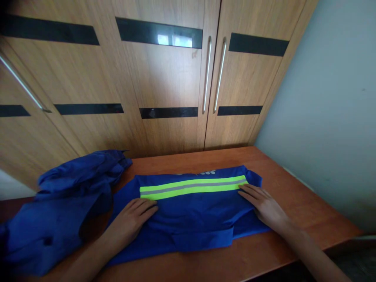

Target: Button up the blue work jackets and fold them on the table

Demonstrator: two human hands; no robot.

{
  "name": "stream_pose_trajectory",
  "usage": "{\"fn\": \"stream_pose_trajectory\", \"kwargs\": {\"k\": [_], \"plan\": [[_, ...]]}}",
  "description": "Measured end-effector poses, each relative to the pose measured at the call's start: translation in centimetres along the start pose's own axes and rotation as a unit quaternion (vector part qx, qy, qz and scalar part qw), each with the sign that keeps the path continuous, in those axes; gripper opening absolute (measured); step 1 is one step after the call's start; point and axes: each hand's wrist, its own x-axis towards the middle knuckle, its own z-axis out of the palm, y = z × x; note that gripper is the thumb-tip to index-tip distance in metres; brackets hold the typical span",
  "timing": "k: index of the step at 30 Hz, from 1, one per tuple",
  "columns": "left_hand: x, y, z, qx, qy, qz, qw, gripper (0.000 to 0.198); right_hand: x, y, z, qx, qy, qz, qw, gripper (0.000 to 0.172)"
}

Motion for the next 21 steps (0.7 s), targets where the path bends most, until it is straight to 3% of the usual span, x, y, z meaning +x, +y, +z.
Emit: {"fn": "stream_pose_trajectory", "kwargs": {"k": [7,13,17,19,21], "plan": [[0.8,-0.2,-1.2,0.016,0.0,0.023,1.0,0.031,0.6,0.9,-0.1,-0.046,-0.012,-0.01,0.999,0.051],[0.5,0.0,-0.4,0.028,0.014,0.019,0.999,0.033,2.0,2.2,0.4,-0.022,-0.001,0.03,0.999,0.053],[0.4,0.3,-0.3,0.0,0.002,0.006,1.0,0.039,2.0,2.3,1.7,0.074,-0.002,0.045,0.996,0.058],[0.5,0.4,-0.6,-0.035,0.0,-0.01,0.999,0.04,2.0,2.5,2.0,0.152,0.048,0.103,0.982,0.055],[0.5,0.6,-1.0,-0.068,0.005,-0.027,0.997,0.039,2.2,2.5,1.8,0.243,0.117,0.23,0.935,0.045]]}}
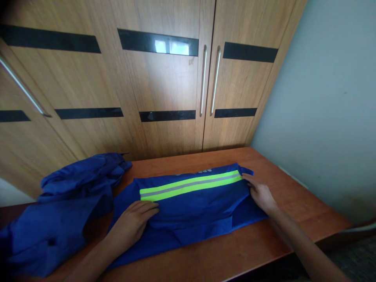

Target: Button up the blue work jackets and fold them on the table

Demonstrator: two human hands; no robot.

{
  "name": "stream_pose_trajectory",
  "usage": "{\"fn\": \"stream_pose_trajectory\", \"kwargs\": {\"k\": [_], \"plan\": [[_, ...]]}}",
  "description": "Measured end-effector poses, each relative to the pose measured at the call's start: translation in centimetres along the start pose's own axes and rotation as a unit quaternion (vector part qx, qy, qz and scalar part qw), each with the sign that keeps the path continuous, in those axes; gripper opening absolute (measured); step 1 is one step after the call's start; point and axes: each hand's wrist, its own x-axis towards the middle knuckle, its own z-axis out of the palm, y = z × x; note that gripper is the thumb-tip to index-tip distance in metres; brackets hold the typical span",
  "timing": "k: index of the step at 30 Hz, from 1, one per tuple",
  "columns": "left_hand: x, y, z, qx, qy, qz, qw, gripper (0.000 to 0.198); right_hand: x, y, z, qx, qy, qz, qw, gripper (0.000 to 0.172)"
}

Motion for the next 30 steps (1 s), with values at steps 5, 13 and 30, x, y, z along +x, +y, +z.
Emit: {"fn": "stream_pose_trajectory", "kwargs": {"k": [5,13,30], "plan": [[0.6,2.4,-1.2,-0.055,0.004,0.005,0.998,0.035,1.5,-2.2,-0.6,0.182,-0.001,0.32,0.93,0.035],[2.9,5.9,0.2,-0.059,-0.022,0.121,0.991,0.029,4.6,-4.2,0.6,0.301,-0.103,0.37,0.873,0.034],[4.3,5.6,-2.0,-0.142,-0.017,0.018,0.99,0.039,4.6,-7.6,2.5,-0.257,0.05,0.033,0.965,0.054]]}}
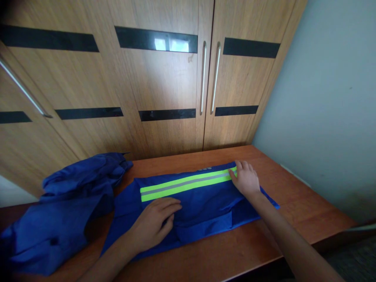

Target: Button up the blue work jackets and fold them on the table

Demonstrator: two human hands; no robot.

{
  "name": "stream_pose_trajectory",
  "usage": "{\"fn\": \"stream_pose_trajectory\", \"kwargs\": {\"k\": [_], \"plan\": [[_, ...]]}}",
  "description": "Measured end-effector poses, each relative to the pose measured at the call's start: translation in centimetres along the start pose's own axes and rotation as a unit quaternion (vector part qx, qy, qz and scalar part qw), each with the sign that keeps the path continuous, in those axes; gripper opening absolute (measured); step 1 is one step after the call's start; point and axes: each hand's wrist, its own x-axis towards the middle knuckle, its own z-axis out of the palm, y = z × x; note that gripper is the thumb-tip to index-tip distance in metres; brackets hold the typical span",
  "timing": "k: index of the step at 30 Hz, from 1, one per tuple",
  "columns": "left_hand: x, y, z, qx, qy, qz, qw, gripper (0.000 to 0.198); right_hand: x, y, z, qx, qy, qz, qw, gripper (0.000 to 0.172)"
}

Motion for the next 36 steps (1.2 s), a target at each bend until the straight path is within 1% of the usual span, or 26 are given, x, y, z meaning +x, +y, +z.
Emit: {"fn": "stream_pose_trajectory", "kwargs": {"k": [2,3,5,7,9,11,17,21,24,27,29,30,31,32,34,36], "plan": [[1.3,-0.6,0.5,0.034,0.03,-0.027,0.999,0.037,-0.9,-2.3,0.6,-0.004,-0.018,-0.126,0.992,0.056],[2.0,-1.0,1.0,0.056,0.032,-0.034,0.997,0.041,-1.3,-3.4,1.2,0.0,-0.039,-0.172,0.984,0.056],[2.8,-1.8,2.4,0.092,0.014,-0.036,0.995,0.056,-2.1,-4.8,2.7,0.009,-0.079,-0.217,0.973,0.058],[3.1,-2.6,3.9,0.108,-0.021,-0.028,0.993,0.067,-2.6,-5.1,4.1,0.017,-0.106,-0.218,0.97,0.06],[3.0,-3.2,5.0,0.112,-0.042,-0.022,0.993,0.068,-2.6,-4.4,5.1,0.022,-0.123,-0.21,0.97,0.061],[2.7,-3.6,5.4,0.112,-0.043,-0.021,0.993,0.068,-2.2,-3.2,5.6,0.017,-0.131,-0.195,0.972,0.062],[2.6,-3.5,5.1,0.109,-0.041,-0.019,0.993,0.07,-0.1,0.9,5.5,-0.027,-0.146,-0.095,0.984,0.066],[2.6,-3.5,5.2,0.109,-0.038,-0.02,0.993,0.07,0.7,2.6,5.7,-0.032,-0.147,-0.045,0.988,0.066],[2.5,-3.6,5.4,0.108,-0.033,-0.02,0.993,0.07,0.8,3.2,5.9,-0.005,-0.128,-0.044,0.991,0.062],[2.5,-3.6,5.2,0.104,-0.041,-0.019,0.994,0.069,0.5,3.6,5.7,0.014,-0.078,-0.046,0.996,0.059],[2.6,-3.3,4.9,0.103,-0.05,-0.022,0.993,0.069,0.1,4.1,5.4,-0.009,-0.031,-0.022,0.999,0.06],[2.7,-3.0,4.8,0.104,-0.054,-0.026,0.993,0.068,0.0,4.3,5.1,-0.026,-0.016,0.001,1.0,0.061],[2.8,-2.7,4.6,0.105,-0.057,-0.029,0.992,0.066,-0.1,4.6,4.9,-0.039,-0.014,0.028,0.999,0.063],[3.0,-2.3,4.5,0.106,-0.059,-0.03,0.992,0.065,-0.1,4.9,4.7,-0.044,-0.027,0.057,0.997,0.066],[3.4,-1.5,4.3,0.103,-0.054,-0.019,0.993,0.062,0.4,5.5,4.1,-0.036,-0.074,0.11,0.991,0.076],[4.0,-0.6,4.4,0.097,-0.044,-0.002,0.994,0.06,1.5,5.9,3.5,-0.004,-0.111,0.136,0.984,0.086]]}}
